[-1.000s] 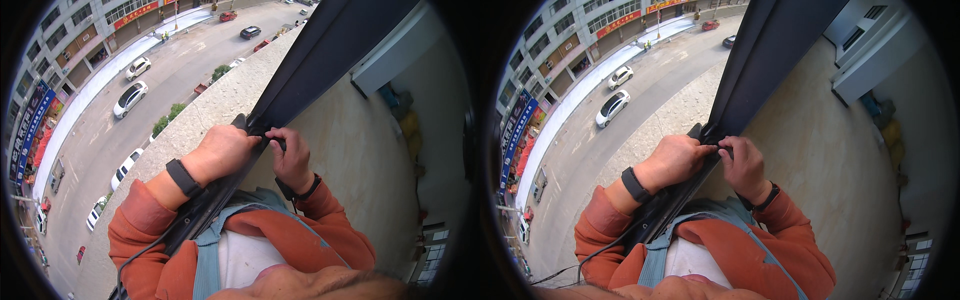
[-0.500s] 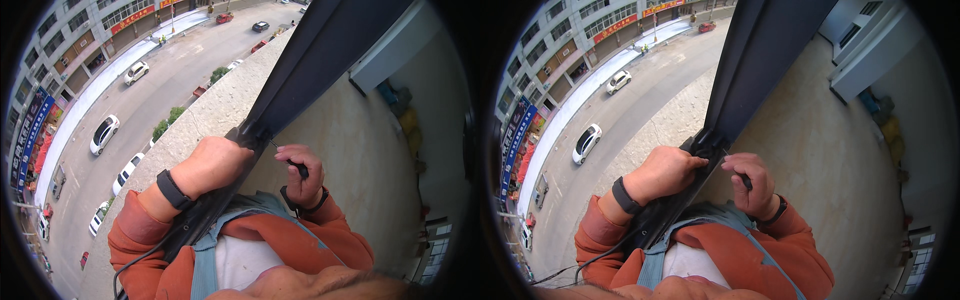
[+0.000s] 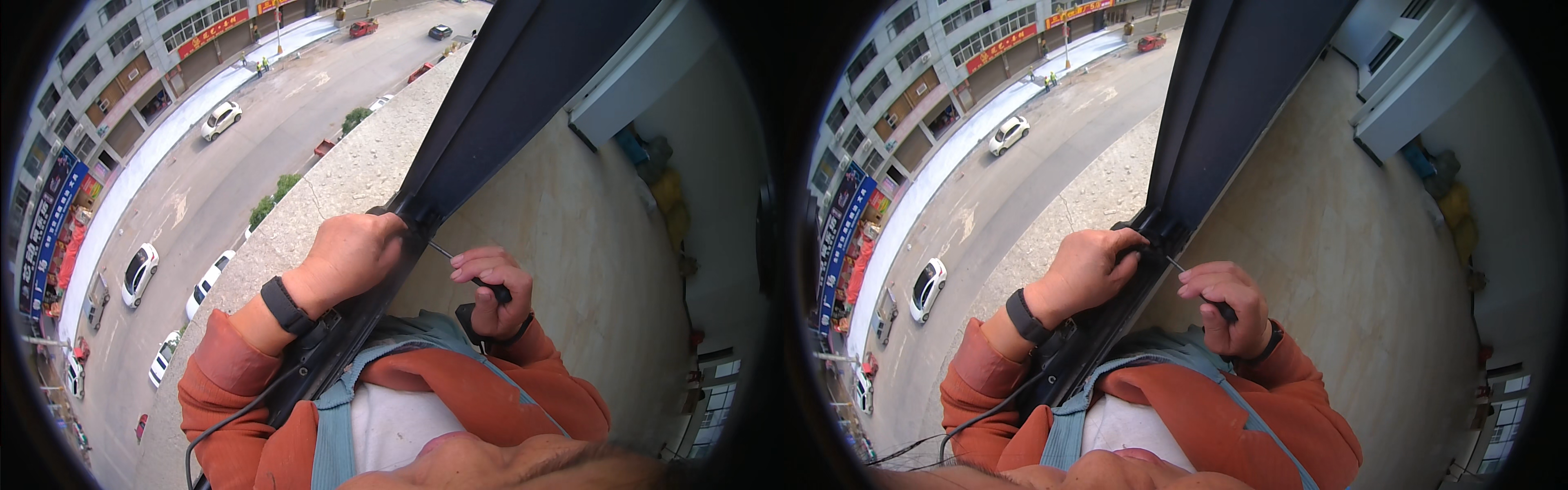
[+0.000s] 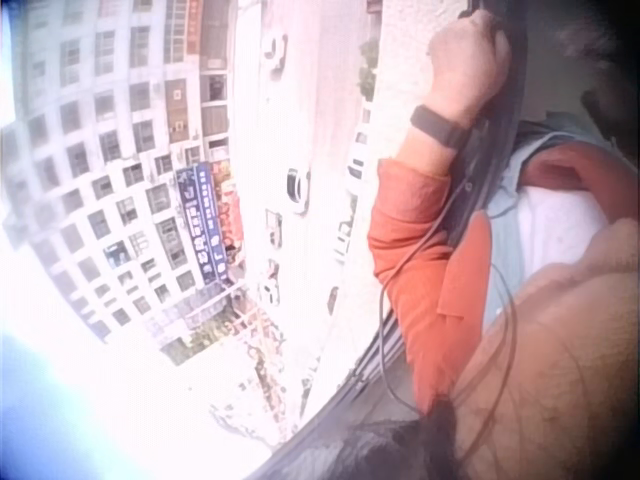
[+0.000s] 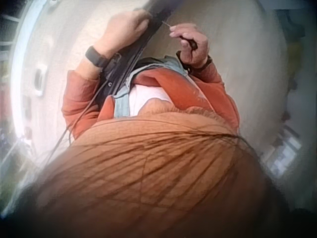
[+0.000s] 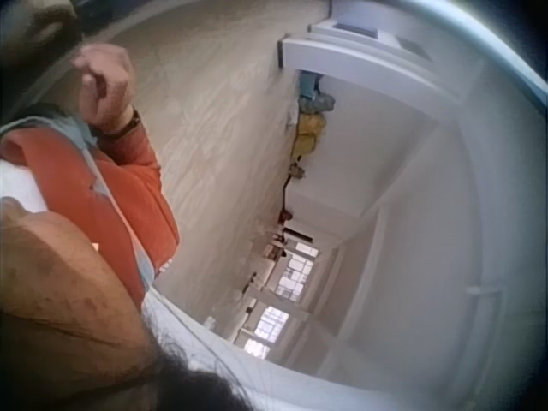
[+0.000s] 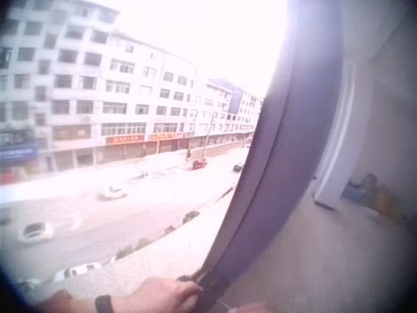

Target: The person installs a black rubber weatherstrip along a window frame using a screwdriver to press it into place. They repeatedly align and press the strip along the frame, occasionally adjusting their grip and repositioning the tool.

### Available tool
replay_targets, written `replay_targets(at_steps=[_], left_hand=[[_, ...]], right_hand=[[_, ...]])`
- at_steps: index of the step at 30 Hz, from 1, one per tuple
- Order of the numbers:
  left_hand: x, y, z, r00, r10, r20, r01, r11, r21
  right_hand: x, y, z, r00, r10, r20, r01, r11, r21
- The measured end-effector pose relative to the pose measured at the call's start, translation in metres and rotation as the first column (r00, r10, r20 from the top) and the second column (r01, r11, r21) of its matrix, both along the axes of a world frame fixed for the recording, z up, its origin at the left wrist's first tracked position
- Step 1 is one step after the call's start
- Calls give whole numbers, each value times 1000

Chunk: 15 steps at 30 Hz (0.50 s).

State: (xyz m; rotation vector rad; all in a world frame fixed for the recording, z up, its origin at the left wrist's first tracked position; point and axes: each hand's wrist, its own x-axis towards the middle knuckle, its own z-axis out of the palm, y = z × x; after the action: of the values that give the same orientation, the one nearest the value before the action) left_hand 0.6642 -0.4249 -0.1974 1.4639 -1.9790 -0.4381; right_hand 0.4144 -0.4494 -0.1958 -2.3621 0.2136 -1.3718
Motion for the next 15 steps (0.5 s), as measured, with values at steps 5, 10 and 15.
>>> replay_targets(at_steps=[5, 10, 15], left_hand=[[-2, -1, -7, 995, 72, -65, -71, 997, 10], [-2, -1, -7, 997, 66, -29, -65, 997, 36], [-4, -4, -5, 998, 40, -38, -41, 999, -14]], right_hand=[[8, -4, -12, 989, 73, -126, -85, 992, -90], [15, -17, -25, 996, -17, -89, 2, 986, -164], [13, -29, -30, 990, -88, -108, 67, 981, -180]])
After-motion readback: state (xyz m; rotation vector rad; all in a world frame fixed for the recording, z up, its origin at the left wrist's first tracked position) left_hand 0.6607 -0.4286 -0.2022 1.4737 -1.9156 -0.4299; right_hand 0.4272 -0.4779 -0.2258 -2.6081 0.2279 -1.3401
